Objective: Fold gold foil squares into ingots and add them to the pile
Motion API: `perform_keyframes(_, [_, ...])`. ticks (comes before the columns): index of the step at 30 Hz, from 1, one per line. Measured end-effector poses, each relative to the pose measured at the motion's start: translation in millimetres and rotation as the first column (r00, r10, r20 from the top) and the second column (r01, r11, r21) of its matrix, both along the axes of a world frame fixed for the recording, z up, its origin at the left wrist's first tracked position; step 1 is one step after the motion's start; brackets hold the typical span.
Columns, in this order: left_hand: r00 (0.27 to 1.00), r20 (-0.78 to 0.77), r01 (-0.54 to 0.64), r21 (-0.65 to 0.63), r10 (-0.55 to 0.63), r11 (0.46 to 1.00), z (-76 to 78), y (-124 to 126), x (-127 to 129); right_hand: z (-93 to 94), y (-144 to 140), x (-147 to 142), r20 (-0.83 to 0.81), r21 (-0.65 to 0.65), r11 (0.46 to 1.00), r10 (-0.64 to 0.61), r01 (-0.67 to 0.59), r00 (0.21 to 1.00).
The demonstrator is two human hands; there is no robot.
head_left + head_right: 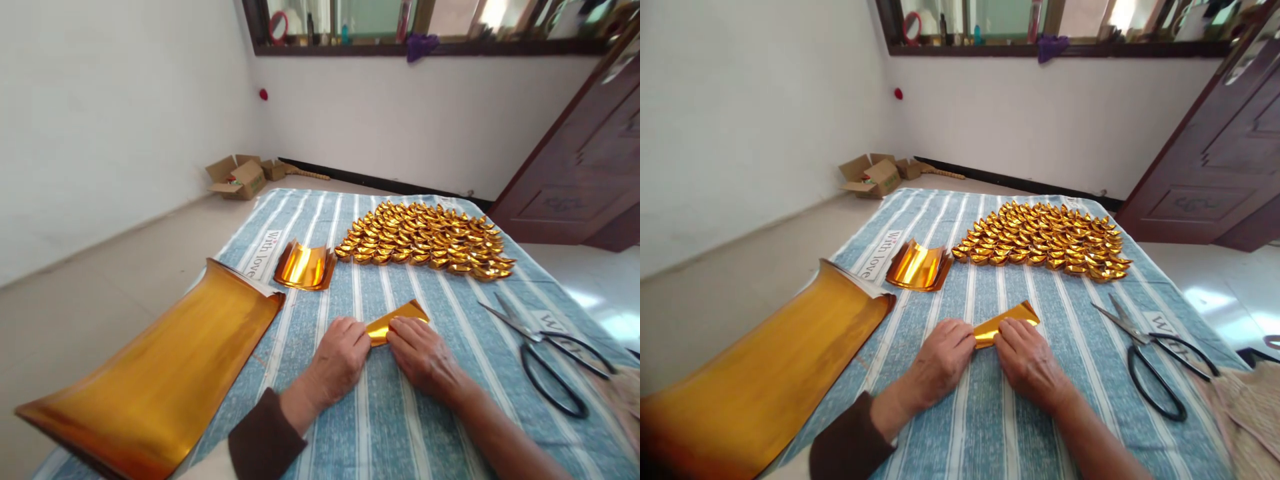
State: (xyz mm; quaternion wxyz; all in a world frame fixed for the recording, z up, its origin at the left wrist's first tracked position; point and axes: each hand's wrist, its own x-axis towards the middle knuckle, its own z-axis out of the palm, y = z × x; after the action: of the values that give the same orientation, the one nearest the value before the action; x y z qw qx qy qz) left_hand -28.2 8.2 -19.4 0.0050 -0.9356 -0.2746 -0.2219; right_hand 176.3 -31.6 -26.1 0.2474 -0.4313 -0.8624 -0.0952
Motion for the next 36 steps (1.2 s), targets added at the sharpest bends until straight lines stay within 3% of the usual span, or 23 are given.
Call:
perform_keyframes(9, [0.998, 0.041, 0.048, -0.056, -0.045, 0.997, 3.4, -19, 9, 2.8, -16, -15, -0.095, -0.063, 0.998, -0.029, 0.023, 0.995])
perform_keyframes(21, [0.975, 0.220, 0.015, -0.222, 0.035, 0.975, 6.2, -10, 13, 8.7, -20, -15, -0.343, -0.240, 0.966, -0.175, 0.094, 0.923])
perform_keyframes(30, [0.975, 0.204, -0.038, -0.264, 0.094, 0.964, 1.3, -10, 13, 1.1, -19, -17, -0.334, -0.208, 0.946, -0.307, 0.248, 0.891])
perform_keyframes(36, [0.968, 0.236, -0.012, -0.315, 0.090, 0.949, 5.4, -8, 13, 2.5, -18, -14, -0.320, -0.226, 0.947, -0.294, 0.229, 0.901])
